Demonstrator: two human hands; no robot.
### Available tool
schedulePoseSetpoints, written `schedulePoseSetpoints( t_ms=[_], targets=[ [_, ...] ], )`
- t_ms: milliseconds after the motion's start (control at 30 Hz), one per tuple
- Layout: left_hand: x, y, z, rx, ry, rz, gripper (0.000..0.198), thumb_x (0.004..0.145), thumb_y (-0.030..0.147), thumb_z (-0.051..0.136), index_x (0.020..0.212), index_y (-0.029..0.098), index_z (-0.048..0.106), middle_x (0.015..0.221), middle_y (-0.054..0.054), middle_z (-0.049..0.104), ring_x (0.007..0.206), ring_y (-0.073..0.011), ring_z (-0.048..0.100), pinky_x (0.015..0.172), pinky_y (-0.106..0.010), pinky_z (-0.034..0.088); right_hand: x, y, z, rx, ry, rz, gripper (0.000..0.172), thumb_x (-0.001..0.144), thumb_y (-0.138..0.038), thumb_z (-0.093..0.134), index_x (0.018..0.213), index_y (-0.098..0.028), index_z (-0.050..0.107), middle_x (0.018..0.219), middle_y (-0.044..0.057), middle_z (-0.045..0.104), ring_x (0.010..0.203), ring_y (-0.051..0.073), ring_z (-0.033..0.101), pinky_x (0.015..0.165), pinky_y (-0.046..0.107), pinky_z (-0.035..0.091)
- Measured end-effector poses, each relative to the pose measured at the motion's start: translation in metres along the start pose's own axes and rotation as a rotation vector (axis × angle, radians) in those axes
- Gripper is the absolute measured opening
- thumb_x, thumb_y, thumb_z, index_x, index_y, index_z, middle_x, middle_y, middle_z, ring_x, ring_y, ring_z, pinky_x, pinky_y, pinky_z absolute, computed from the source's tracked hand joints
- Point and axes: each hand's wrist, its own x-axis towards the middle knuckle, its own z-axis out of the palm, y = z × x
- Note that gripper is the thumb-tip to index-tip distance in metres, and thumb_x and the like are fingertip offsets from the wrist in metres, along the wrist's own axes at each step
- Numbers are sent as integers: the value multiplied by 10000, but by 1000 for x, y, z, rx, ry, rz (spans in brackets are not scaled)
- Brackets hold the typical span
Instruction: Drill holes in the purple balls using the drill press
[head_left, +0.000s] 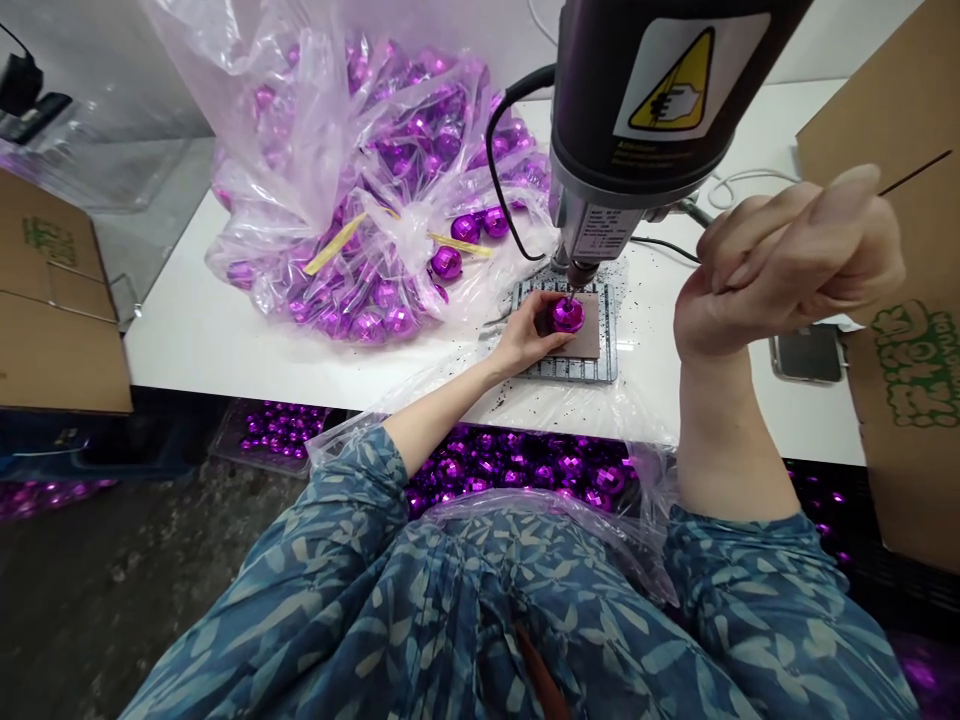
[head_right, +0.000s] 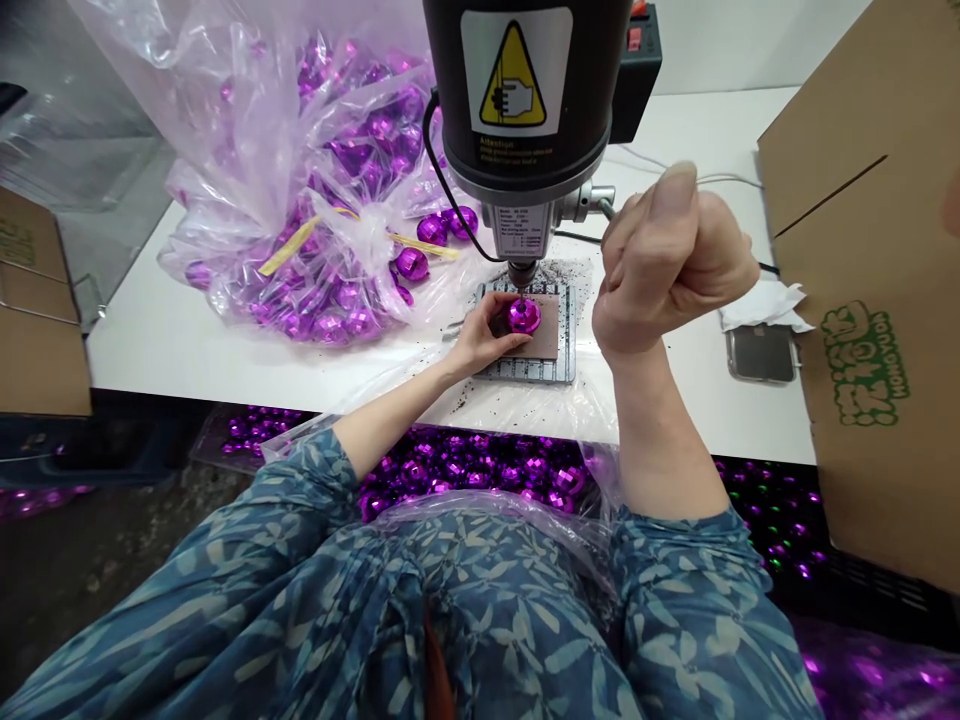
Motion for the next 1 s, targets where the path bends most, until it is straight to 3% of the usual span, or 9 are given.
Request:
schedulePoseSetpoints(
  t_ms=[267,367,467,533,633,800,867,933,1000],
  targets=[
    [0,-1,-1,7,-10,17,613,848,431,888,1323,219,564,1352,-146,700,1281,-309,705,1148,-520,578,-17,34,-28,-50,-19,-174,711,956,-523,594,715,-136,48,531,-35,-72,399,-35,111,436,153,187],
    [0,-2,0,9,-10,24,617,849,439,882,1329,222,561,1364,-151,696,1298,-320,700,1148,-532,577,-23,49,-40,-59,-75,-227,593,990,-522,545,668,-95,288,513,-63,57,458,-67,147,500,83,245],
    [0,-3,0,5,-11,25,625,853,448,876,1337,214,557,1367,-158,694,1297,-325,701,1150,-542,573,-26,62,-49,-78,-114,-249,590,993,-604,502,815,-41,506,567,-62,273,559,-81,226,565,44,276],
    [0,-3,0,1,-14,24,627,860,462,871,1341,216,554,1368,-159,695,1299,-325,700,1152,-546,571,-29,67,-52,-99,-131,-245,612,987,-634,493,856,-38,536,592,-53,320,585,-77,251,579,49,288],
    [-1,-4,0,-15,-21,35,615,871,466,861,1343,230,545,1367,-152,696,1300,-321,698,1151,-552,569,-33,63,-53,-137,-163,-219,627,991,-635,486,751,-57,468,537,-58,234,543,-71,216,572,66,289],
    [0,-7,2,-10,-35,55,599,884,441,837,1351,229,529,1347,-148,695,1303,-320,695,1164,-565,555,-23,23,-29,-161,-169,-123,737,988,-647,465,624,-104,127,468,-31,24,407,-42,115,480,164,177],
    [3,-6,3,-13,-28,29,596,868,422,846,1340,226,538,1344,-146,694,1289,-315,697,1159,-565,559,-6,6,-9,-136,-138,-72,730,981,-604,506,658,-116,70,473,-30,40,394,-43,154,472,166,146],
    [5,-1,2,-11,-5,-18,588,833,385,874,1305,224,562,1312,-132,707,1246,-306,707,1132,-551,576,16,-5,11,-127,-143,5,704,958,-554,560,673,-128,78,490,-33,172,430,-42,308,518,166,165],
    [3,10,-1,52,32,-47,573,792,343,905,1257,228,591,1262,-111,723,1202,-301,708,1094,-533,590,37,-8,24,-125,-137,163,647,922,-593,573,679,-187,131,499,-46,205,413,-13,276,515,215,130]
  ],
)
